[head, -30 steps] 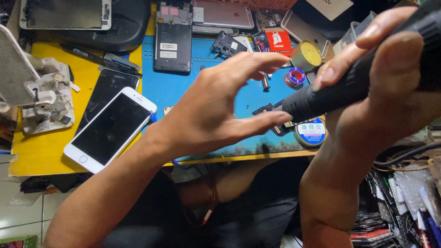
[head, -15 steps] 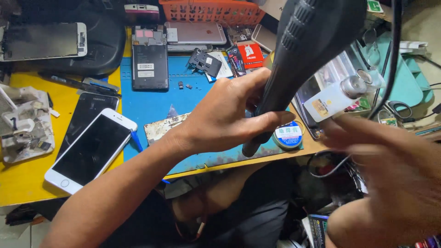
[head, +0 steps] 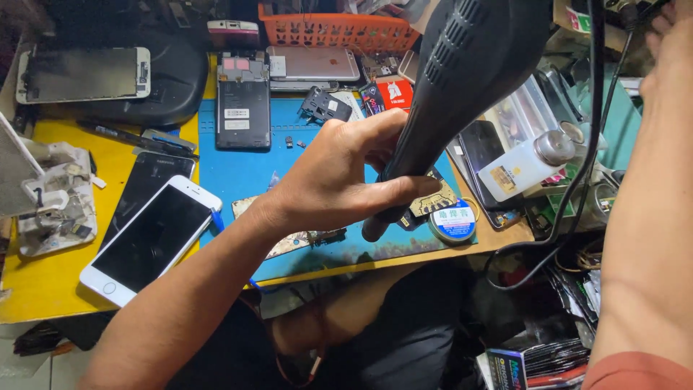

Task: Repairing a mobile phone motherboard using a heat gun and other tools on a workbench.

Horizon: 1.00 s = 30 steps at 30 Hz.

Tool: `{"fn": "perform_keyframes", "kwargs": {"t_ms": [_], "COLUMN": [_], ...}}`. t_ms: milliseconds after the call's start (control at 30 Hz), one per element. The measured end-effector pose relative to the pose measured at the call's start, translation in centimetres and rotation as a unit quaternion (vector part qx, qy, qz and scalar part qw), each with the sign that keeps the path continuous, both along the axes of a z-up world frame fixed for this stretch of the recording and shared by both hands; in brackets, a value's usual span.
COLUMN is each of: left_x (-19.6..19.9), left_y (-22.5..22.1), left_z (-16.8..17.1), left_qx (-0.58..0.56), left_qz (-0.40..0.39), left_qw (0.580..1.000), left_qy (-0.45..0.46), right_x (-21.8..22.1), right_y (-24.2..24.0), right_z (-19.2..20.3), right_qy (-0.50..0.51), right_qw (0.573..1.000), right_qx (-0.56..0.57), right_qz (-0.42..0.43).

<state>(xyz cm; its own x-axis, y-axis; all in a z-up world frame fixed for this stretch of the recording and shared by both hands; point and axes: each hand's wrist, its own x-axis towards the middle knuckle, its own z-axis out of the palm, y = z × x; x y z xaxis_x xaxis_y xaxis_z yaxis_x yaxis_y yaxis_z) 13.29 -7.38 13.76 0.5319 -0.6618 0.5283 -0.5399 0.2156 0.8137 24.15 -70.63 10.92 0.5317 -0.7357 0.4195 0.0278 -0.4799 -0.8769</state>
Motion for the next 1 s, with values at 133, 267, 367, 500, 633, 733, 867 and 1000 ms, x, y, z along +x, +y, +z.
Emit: {"fn": "perform_keyframes", "kwargs": {"t_ms": [133,267,367,500,633,733,867,1000], "left_x": [0.3,-0.1,-0.1,-0.2,-0.3,-0.3,-0.2,-0.2], "left_y": [-0.1,-0.1,-0.1,-0.1,-0.3,-0.2,-0.2,-0.2], "left_z": [0.1,0.4,0.2,0.3,0.3,0.2,0.3,0.3], "left_qx": [0.006,0.005,0.018,0.024,0.028,0.029,0.034,0.034], "left_qz": [-0.001,-0.019,-0.012,-0.018,-0.010,-0.012,-0.008,-0.008], "left_qw": [1.000,0.999,0.999,0.998,0.998,0.998,0.998,0.998], "left_qy": [0.024,0.040,0.047,0.055,0.049,0.060,0.052,0.045], "right_x": [1.6,3.8,4.3,4.0,4.1,3.1,2.9,3.1], "right_y": [-1.9,-3.8,-4.0,-4.6,-4.9,-2.2,-2.2,-2.9], "right_z": [0.3,-0.3,-0.3,-0.5,-0.2,0.8,0.5,0.2], "right_qy": [0.010,-0.041,-0.091,-0.035,-0.029,-0.002,-0.029,-0.007], "right_qw": [1.000,0.998,0.990,0.996,0.994,0.995,0.997,0.996], "right_qx": [0.019,0.048,0.103,0.075,0.091,0.090,0.069,0.063], "right_qz": [-0.019,0.009,-0.009,-0.018,-0.057,-0.035,-0.036,-0.055]}}
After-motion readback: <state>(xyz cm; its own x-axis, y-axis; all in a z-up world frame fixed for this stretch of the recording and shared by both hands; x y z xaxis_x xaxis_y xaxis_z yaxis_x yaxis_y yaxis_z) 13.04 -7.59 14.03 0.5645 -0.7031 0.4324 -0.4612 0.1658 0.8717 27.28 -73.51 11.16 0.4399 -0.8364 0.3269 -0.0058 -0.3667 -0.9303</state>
